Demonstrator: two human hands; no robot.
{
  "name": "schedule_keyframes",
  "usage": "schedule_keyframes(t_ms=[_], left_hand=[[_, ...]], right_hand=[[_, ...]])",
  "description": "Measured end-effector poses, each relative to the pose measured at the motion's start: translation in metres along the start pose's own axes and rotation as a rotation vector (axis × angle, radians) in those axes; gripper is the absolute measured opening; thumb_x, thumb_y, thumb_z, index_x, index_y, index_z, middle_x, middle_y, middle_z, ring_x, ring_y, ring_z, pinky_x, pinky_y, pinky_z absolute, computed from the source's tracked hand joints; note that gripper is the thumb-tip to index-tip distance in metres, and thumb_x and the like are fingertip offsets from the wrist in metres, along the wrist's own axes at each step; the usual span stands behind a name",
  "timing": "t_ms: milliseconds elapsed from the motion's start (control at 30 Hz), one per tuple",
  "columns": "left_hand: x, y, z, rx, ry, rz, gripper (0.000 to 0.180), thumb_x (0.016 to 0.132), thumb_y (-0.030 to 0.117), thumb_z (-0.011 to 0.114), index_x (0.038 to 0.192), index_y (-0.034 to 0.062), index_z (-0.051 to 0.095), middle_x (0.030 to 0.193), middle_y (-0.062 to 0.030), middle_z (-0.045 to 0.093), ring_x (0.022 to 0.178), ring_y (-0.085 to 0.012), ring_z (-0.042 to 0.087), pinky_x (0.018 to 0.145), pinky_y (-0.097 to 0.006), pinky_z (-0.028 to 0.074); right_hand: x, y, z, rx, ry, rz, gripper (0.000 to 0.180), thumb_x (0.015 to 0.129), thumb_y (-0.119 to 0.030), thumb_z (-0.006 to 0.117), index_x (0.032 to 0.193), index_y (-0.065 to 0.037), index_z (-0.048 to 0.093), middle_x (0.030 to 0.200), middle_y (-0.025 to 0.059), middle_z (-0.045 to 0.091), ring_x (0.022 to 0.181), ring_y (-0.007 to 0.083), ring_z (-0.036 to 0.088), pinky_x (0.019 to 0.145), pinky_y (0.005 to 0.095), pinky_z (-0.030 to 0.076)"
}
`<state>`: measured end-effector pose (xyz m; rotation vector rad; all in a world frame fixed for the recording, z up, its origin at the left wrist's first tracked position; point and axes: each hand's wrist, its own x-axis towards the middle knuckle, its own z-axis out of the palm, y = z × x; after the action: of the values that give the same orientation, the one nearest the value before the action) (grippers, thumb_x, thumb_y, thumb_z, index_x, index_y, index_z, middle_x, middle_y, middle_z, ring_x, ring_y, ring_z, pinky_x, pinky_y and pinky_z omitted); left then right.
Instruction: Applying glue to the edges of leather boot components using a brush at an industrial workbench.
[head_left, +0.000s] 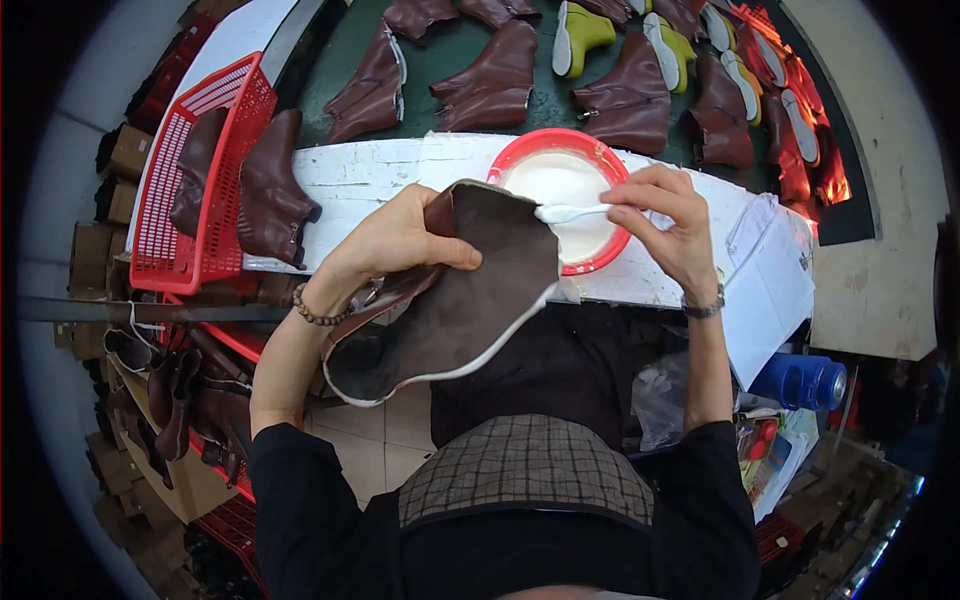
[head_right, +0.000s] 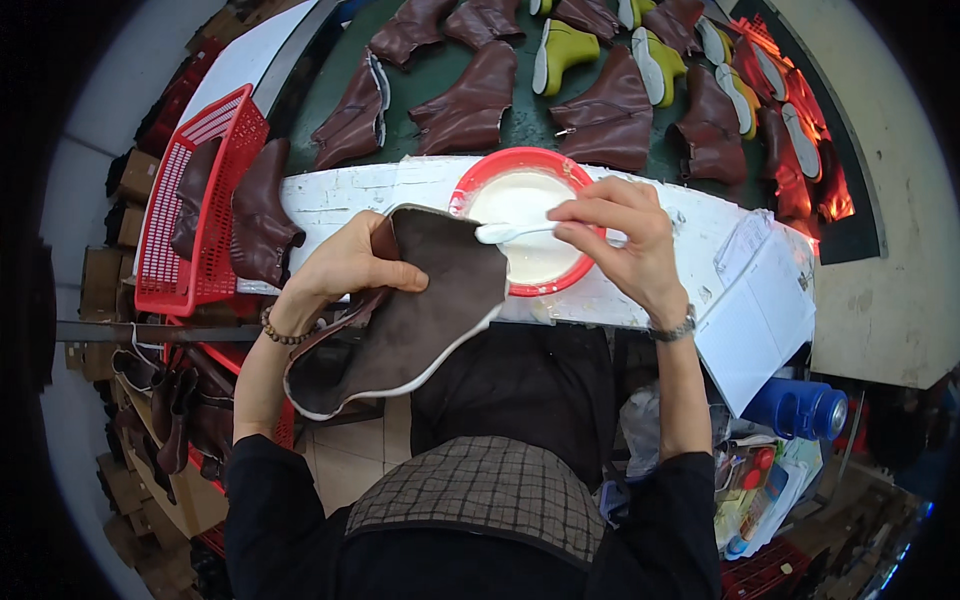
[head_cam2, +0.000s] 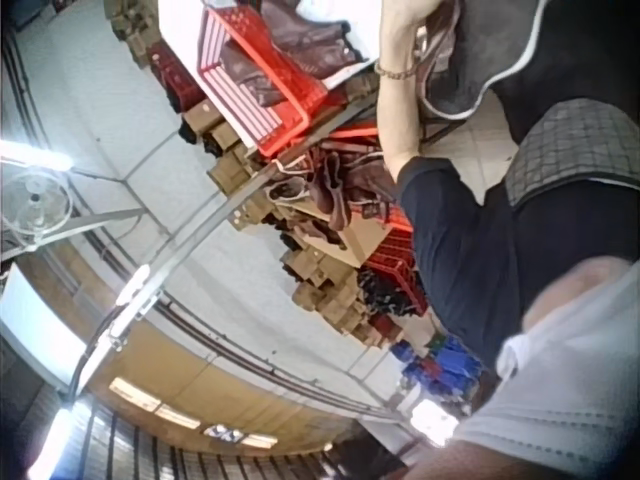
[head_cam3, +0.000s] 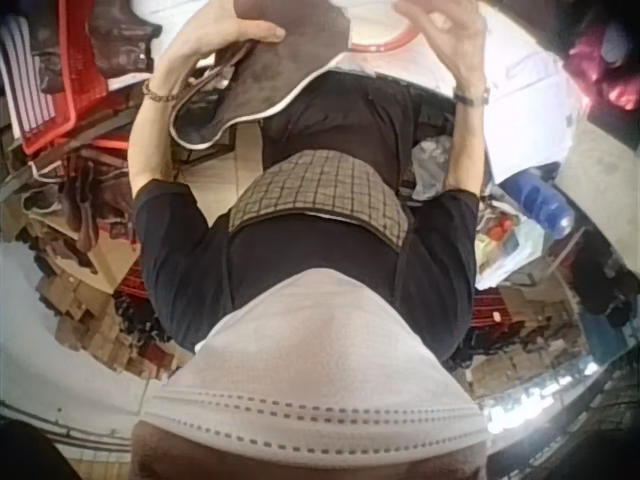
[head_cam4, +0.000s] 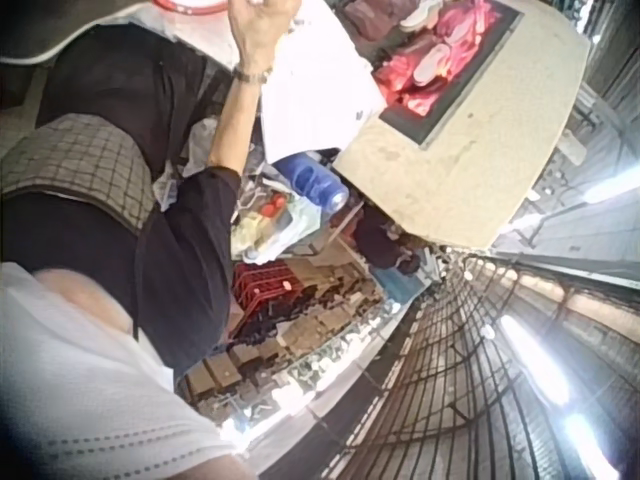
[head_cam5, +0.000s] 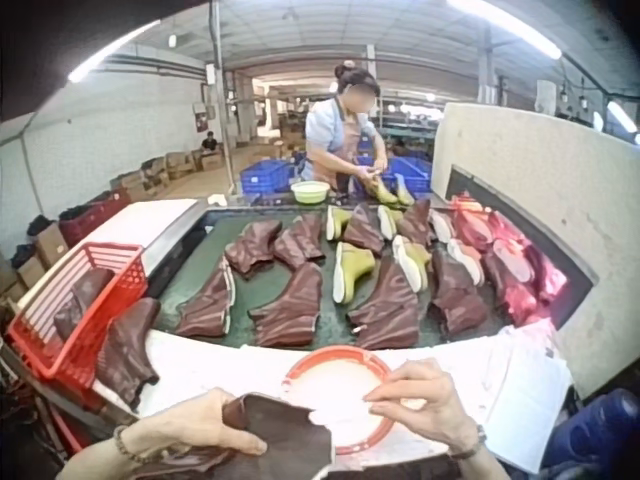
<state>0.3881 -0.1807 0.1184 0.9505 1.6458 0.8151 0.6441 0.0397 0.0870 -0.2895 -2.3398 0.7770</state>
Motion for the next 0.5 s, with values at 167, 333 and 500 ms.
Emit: schedule_keyframes(t_ms=[167, 333, 500], left_hand=[[0.001, 0.012, 0.001, -0.199, 0.097, 0.056, 0.029, 0.080, 0.005, 0.082, 0.105, -0.0042, 0.072, 0.089, -0.0045, 0.073, 0.076, -0.0085, 0.066, 0.066, -0.024, 0.052], [-0.003, 0.006, 0.004, -0.305, 0.339, 0.253, 0.020, 0.084, 0.004, 0.079, 0.101, -0.0050, 0.074, 0.088, -0.0062, 0.075, 0.077, -0.0101, 0.068, 0.070, -0.027, 0.055], [0.001, -0.001, -0.001, -0.369, 0.468, 0.343, 0.019, 0.085, 0.005, 0.080, 0.101, -0.0040, 0.074, 0.089, -0.0055, 0.075, 0.078, -0.0102, 0.069, 0.070, -0.025, 0.055]], right_hand=[[-0.005, 0.010, 0.004, -0.012, 0.014, -0.026, 0.018, 0.081, -0.009, 0.083, 0.098, -0.009, 0.081, 0.091, 0.0024, 0.071, 0.089, 0.0149, 0.063, 0.086, 0.0324, 0.039], [-0.021, -0.002, 0.022, -0.001, 0.200, 0.032, 0.016, 0.081, -0.017, 0.086, 0.096, -0.014, 0.082, 0.088, -0.0024, 0.070, 0.086, 0.0099, 0.062, 0.087, 0.0316, 0.033], [-0.036, -0.014, 0.035, 0.068, 0.182, 0.056, 0.015, 0.080, -0.016, 0.086, 0.095, -0.013, 0.082, 0.088, -0.0026, 0.069, 0.079, 0.0102, 0.059, 0.085, 0.0318, 0.033]])
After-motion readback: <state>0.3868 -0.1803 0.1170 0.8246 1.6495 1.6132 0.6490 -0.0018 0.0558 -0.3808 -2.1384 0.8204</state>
